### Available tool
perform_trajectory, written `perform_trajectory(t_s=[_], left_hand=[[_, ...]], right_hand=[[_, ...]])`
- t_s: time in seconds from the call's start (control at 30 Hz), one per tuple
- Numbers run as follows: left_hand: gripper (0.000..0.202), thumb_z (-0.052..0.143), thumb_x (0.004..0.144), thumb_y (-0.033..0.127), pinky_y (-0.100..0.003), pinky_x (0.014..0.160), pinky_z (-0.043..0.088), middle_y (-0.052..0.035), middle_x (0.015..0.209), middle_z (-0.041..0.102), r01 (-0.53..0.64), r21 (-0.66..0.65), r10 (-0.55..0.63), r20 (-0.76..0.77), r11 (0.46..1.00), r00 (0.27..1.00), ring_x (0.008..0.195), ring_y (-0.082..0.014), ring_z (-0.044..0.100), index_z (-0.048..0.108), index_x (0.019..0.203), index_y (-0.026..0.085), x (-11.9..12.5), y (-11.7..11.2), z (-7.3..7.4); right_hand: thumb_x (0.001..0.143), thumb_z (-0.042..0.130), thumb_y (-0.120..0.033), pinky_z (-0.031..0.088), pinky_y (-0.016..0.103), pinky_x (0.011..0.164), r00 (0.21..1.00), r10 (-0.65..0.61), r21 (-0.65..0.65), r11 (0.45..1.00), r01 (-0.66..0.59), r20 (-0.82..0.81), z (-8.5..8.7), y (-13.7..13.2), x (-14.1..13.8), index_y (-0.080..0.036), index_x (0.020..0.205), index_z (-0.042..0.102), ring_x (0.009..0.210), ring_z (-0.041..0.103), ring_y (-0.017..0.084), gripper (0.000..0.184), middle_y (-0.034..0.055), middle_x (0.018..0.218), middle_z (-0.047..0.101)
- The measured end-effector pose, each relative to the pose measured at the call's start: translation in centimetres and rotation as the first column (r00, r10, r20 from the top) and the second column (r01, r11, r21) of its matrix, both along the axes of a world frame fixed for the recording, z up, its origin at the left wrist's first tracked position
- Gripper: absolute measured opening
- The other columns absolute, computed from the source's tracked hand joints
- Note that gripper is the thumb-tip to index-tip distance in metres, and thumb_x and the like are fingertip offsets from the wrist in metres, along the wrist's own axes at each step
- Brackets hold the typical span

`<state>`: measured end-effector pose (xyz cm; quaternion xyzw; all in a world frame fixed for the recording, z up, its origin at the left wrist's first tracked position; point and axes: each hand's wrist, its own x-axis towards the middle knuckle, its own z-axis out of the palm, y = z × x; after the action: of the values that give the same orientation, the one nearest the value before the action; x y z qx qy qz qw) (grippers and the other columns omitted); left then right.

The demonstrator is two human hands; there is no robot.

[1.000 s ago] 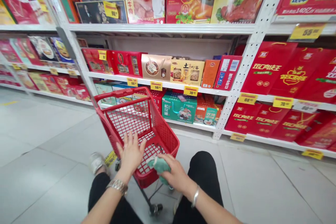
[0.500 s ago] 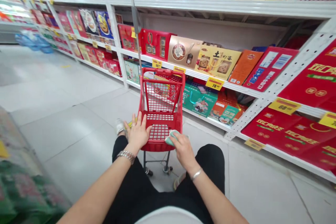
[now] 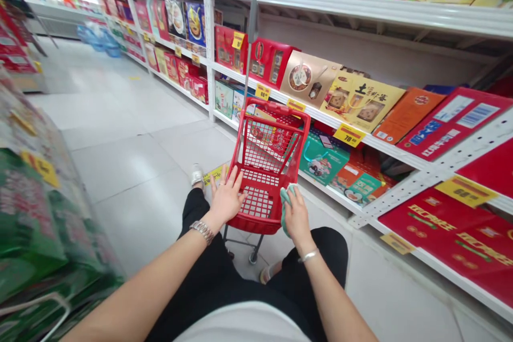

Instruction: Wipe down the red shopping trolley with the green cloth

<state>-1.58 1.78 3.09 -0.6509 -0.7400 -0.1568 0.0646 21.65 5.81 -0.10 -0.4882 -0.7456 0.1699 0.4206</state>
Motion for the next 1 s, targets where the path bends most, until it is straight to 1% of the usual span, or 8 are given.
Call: perform_trajectory(t_s=[0.13, 0.27, 0.4, 0.53, 0.63, 0.73, 0.9, 1.0], left_hand=[[0.067, 0.056, 0.091, 0.043, -0.070, 0.120, 0.015, -0.0125, 0.164, 0.031, -0.003, 0.000, 0.003, -0.018, 1.000, 1.000, 0.154, -0.0393, 0.015, 0.043, 0.152, 0.021, 0.4, -1.1, -0.1], [0.064, 0.057, 0.090, 0.041, -0.068, 0.120, 0.017, -0.0128, 0.163, 0.033, -0.032, -0.007, 0.032, -0.008, 0.999, 0.999, 0.153, -0.0389, 0.017, 0.046, 0.150, 0.021, 0.5, -1.7, 0.2], [0.065, 0.060, 0.088, 0.040, -0.066, 0.121, 0.019, -0.0132, 0.162, 0.034, -0.033, -0.027, 0.034, 0.024, 0.999, 0.999, 0.153, -0.0392, 0.018, 0.049, 0.149, 0.019, 0.1, -2.3, 0.3], [0.066, 0.063, 0.087, 0.041, -0.066, 0.121, 0.019, -0.0130, 0.162, 0.034, -0.033, -0.035, 0.034, 0.032, 0.999, 0.999, 0.153, -0.0392, 0.018, 0.050, 0.147, 0.019, -0.6, -2.9, 0.5], [0.068, 0.064, 0.086, 0.041, -0.064, 0.122, 0.020, -0.0124, 0.161, 0.037, -0.033, -0.040, 0.034, 0.030, 0.999, 0.999, 0.153, -0.0379, 0.019, 0.049, 0.148, 0.020, -1.2, -3.3, 0.5], [0.069, 0.065, 0.085, 0.042, -0.064, 0.122, 0.020, -0.0117, 0.161, 0.038, -0.031, -0.044, 0.032, 0.026, 0.999, 0.999, 0.153, -0.0374, 0.020, 0.048, 0.149, 0.021, -1.9, -3.6, 0.4], [0.068, 0.064, 0.085, 0.042, -0.064, 0.121, 0.021, -0.0106, 0.162, 0.036, -0.057, -0.067, 0.058, 0.014, 0.996, 0.998, 0.153, -0.0369, 0.021, 0.049, 0.148, 0.022, -3.1, -3.9, 0.6], [0.066, 0.064, 0.085, 0.042, -0.065, 0.121, 0.020, -0.0100, 0.161, 0.037, -0.061, -0.067, 0.062, 0.008, 0.996, 0.998, 0.153, -0.0370, 0.022, 0.051, 0.146, 0.024, -3.8, -4.1, 0.7]], right_hand=[[0.084, 0.052, -0.017, 0.042, 0.045, 0.115, 0.996, 0.064, -0.047, 0.997, -0.061, 0.062, 1.3, 4.2, 0.0, -0.017, 0.118, 0.072, 0.134, 0.054, 0.027, 0.039, 0.0138, 0.138, 0.062], [0.083, 0.054, -0.017, 0.046, 0.042, 0.110, 0.998, 0.044, 0.000, 0.999, -0.044, 0.046, 4.9, 8.4, 1.0, -0.018, 0.112, 0.074, 0.121, 0.062, 0.025, 0.036, 0.0135, 0.123, 0.070], [0.086, 0.059, -0.031, 0.053, 0.044, 0.099, 0.941, -0.037, 0.067, 0.996, 0.063, -0.337, 7.4, 9.9, 2.2, -0.016, 0.123, 0.068, 0.109, 0.066, 0.025, 0.041, 0.0132, 0.119, 0.071], [0.084, 0.062, -0.044, 0.058, 0.038, 0.080, 0.771, -0.103, -0.080, 0.994, 0.068, -0.629, 5.2, 8.2, 1.9, -0.013, 0.128, 0.064, 0.087, 0.070, 0.022, 0.054, 0.0126, 0.108, 0.074], [0.082, 0.061, -0.044, 0.056, 0.042, 0.087, 0.847, -0.139, -0.099, 0.990, 0.103, -0.513, 2.0, 6.0, 1.2, -0.013, 0.117, 0.070, 0.093, 0.069, 0.024, 0.047, 0.0139, 0.108, 0.074], [0.087, 0.055, -0.041, 0.050, 0.045, 0.099, 0.946, -0.078, 0.067, 0.992, 0.104, -0.316, 0.5, 4.1, 1.1, -0.017, 0.110, 0.074, 0.108, 0.065, 0.026, 0.038, 0.0134, 0.114, 0.073], [0.098, 0.045, -0.035, 0.043, 0.051, 0.101, 0.983, 0.017, 0.195, 0.979, -0.053, 0.185, 2.9, 1.0, 1.2, -0.020, 0.121, 0.070, 0.114, 0.059, 0.029, 0.038, 0.0138, 0.124, 0.070], [0.092, 0.058, -0.051, 0.043, 0.056, 0.096, 0.933, -0.002, 0.160, 0.985, -0.060, 0.359, 4.2, -1.1, 0.4, -0.018, 0.133, 0.062, 0.116, 0.056, 0.038, 0.053, 0.0205, 0.132, 0.063]])
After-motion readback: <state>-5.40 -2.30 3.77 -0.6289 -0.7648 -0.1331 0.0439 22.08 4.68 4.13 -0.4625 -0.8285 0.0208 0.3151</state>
